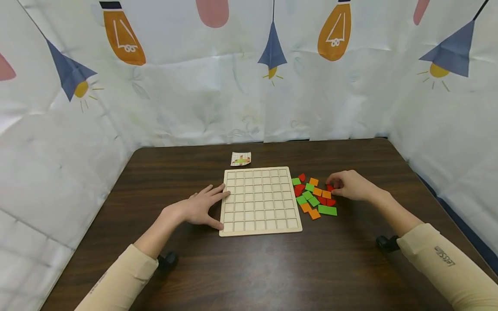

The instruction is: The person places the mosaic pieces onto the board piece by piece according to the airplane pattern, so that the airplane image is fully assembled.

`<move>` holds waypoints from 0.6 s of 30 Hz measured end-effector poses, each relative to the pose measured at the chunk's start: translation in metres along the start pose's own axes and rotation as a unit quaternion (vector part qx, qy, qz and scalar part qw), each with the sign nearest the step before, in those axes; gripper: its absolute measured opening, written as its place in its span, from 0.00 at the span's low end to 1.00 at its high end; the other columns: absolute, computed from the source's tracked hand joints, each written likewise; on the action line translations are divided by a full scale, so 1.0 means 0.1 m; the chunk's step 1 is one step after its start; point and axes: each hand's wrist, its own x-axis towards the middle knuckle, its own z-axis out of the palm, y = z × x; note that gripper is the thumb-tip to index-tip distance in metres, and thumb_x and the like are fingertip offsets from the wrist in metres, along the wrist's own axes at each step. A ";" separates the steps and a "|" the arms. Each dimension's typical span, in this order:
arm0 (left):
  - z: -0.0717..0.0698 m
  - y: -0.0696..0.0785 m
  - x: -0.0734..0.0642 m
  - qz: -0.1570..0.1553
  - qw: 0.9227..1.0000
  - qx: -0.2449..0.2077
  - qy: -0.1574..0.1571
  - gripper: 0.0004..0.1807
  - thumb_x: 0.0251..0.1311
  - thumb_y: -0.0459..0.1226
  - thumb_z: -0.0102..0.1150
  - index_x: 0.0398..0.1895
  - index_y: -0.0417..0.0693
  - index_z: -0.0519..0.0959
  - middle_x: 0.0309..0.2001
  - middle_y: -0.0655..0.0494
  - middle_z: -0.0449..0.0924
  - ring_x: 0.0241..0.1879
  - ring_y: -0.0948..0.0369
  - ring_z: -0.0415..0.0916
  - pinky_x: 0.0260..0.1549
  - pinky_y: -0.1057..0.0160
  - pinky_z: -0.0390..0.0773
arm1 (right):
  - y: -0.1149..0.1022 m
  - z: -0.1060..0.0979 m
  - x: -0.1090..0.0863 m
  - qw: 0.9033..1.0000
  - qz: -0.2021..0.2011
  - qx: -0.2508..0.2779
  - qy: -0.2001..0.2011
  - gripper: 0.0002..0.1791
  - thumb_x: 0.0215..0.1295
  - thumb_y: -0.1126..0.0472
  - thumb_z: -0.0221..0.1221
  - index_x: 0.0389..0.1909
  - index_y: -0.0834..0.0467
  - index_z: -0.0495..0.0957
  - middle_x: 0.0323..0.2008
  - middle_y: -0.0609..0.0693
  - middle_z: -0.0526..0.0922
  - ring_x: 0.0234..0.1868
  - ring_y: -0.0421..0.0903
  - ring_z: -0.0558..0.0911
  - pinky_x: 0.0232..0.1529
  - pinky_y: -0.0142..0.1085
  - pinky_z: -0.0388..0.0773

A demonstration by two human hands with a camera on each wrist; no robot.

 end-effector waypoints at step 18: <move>0.02 0.02 -0.02 -0.001 1.000 -0.005 -0.012 0.58 0.58 0.61 0.70 0.84 0.53 0.50 0.83 0.48 0.35 0.79 0.37 0.29 0.67 0.24 0.41 | -0.04 0.02 -0.01 0.999 -0.028 -0.018 -0.001 0.11 0.66 0.67 0.67 0.47 0.65 0.80 0.34 0.48 0.79 0.32 0.44 0.75 0.36 0.43 0.77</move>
